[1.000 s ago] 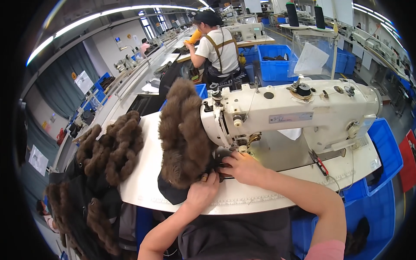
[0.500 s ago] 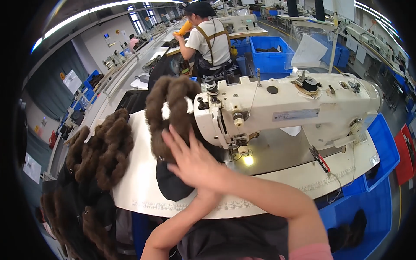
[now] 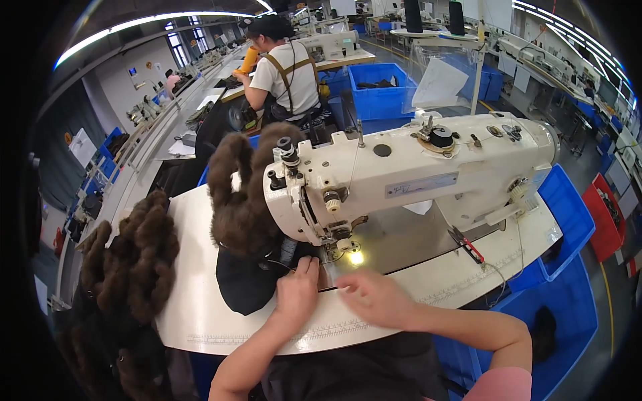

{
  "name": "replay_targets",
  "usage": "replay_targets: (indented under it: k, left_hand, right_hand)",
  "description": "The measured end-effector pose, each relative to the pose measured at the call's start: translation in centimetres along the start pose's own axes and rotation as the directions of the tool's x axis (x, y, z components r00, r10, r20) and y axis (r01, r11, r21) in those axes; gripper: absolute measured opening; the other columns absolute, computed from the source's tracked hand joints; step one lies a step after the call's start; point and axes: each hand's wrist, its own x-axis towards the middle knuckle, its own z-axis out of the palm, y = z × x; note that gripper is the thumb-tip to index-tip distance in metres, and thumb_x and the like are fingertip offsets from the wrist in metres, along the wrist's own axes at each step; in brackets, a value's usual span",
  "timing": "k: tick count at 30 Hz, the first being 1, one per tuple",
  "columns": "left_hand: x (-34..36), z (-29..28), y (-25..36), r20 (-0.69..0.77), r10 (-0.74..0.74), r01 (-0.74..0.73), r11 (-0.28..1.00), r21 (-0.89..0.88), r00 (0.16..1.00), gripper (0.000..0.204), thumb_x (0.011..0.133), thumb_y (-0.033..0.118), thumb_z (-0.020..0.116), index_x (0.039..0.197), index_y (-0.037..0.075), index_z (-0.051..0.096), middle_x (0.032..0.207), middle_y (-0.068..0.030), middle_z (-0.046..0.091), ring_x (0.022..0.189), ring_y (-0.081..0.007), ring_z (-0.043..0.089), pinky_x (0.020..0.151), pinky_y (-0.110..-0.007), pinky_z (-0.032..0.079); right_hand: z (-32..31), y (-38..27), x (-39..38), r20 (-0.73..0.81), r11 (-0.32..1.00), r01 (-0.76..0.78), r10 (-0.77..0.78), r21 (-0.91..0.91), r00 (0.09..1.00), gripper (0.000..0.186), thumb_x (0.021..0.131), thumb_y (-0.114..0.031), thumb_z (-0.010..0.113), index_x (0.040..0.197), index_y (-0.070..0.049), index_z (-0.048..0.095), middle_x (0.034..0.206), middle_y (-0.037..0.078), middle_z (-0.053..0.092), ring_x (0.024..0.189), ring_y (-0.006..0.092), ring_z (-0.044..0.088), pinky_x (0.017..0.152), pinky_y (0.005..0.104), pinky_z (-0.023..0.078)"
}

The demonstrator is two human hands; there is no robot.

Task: Sewing fur trim onto black fabric or leather pieces using an industrial sewing machine.

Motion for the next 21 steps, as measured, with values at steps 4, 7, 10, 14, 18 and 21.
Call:
replay_targets:
  k: [4, 7, 10, 14, 18, 21]
  left_hand:
    - [-0.1, 0.3, -0.1, 0.009, -0.001, 0.0, 0.999, 0.039, 1.0, 0.032, 0.076, 0.008, 0.058, 0.107, 0.001, 0.063, 0.097, -0.0095, 0.061, 0.063, -0.0191, 0.065, 0.054, -0.029, 0.054]
    - [-0.2, 0.3, 0.3, -0.024, -0.001, 0.002, 0.999, 0.036, 1.0, 0.034, 0.075, 0.007, 0.058, 0.109, 0.001, 0.063, 0.103, -0.0117, 0.064, 0.063, -0.0206, 0.066, 0.056, -0.03, 0.055]
    - [-0.3, 0.3, 0.3, -0.041, -0.009, 0.008, 1.0, -0.008, 0.999, 0.034, 0.076, 0.006, 0.059, 0.109, 0.001, 0.064, 0.109, -0.013, 0.065, 0.064, -0.0225, 0.066, 0.057, -0.031, 0.055]
    - [-0.5, -0.1, 0.0, -0.072, -0.044, 0.041, 0.998, -0.044, 0.996, 0.031, 0.077, 0.006, 0.061, 0.108, 0.002, 0.065, 0.108, -0.0122, 0.065, 0.064, -0.0242, 0.066, 0.057, -0.032, 0.055]
    - [-0.6, 0.0, 0.4, -0.071, -0.049, 0.048, 0.999, -0.018, 0.996, 0.033, 0.077, 0.006, 0.061, 0.11, 0.003, 0.064, 0.109, -0.0113, 0.064, 0.063, -0.0239, 0.065, 0.057, -0.033, 0.055]
    - [-0.9, -0.1, 0.2, -0.114, 0.01, -0.014, 0.999, -0.035, 0.993, 0.034, 0.078, 0.007, 0.062, 0.112, 0.002, 0.063, 0.109, -0.0109, 0.064, 0.064, -0.0234, 0.065, 0.056, -0.032, 0.055]
  right_hand:
    - [-3.3, 2.0, 4.5, 0.052, 0.662, -0.522, 0.592, 0.538, 0.804, 0.028, 0.095, -0.02, 0.052, 0.109, 0.004, 0.06, 0.08, 0.008, 0.066, 0.058, 0.0121, 0.061, 0.048, 0.027, 0.048]
    - [-3.3, 2.5, 7.4, 0.294, 0.645, -0.687, 0.622, 0.334, 0.726, 0.027, 0.093, -0.015, 0.051, 0.108, 0.006, 0.057, 0.072, 0.006, 0.063, 0.052, 0.0103, 0.057, 0.043, 0.0256, 0.046]
    - [-3.1, 3.0, 7.2, 0.265, 0.718, -0.616, 0.556, 0.325, 0.788, 0.023, 0.092, -0.014, 0.05, 0.1, 0.005, 0.059, 0.072, 0.006, 0.064, 0.049, 0.0093, 0.054, 0.043, 0.0245, 0.045]
    - [-3.4, 2.3, 6.2, 0.26, 0.657, -0.512, 0.447, 0.554, 0.856, 0.022, 0.091, -0.017, 0.053, 0.088, 0.003, 0.062, 0.073, 0.006, 0.066, 0.05, 0.0089, 0.055, 0.044, 0.0232, 0.045]
    - [-1.7, 3.2, 5.6, 0.093, 0.848, -0.301, 0.291, 0.435, 0.952, 0.027, 0.092, -0.022, 0.057, 0.078, 0.0, 0.062, 0.064, 0.006, 0.065, 0.05, 0.01, 0.058, 0.046, 0.0267, 0.047]
    - [-0.3, 3.6, 6.0, -0.012, 0.981, -0.192, 0.192, 0.014, 0.981, 0.031, 0.093, -0.028, 0.059, 0.077, -0.002, 0.063, 0.058, 0.004, 0.063, 0.048, 0.0115, 0.058, 0.046, 0.0273, 0.048]
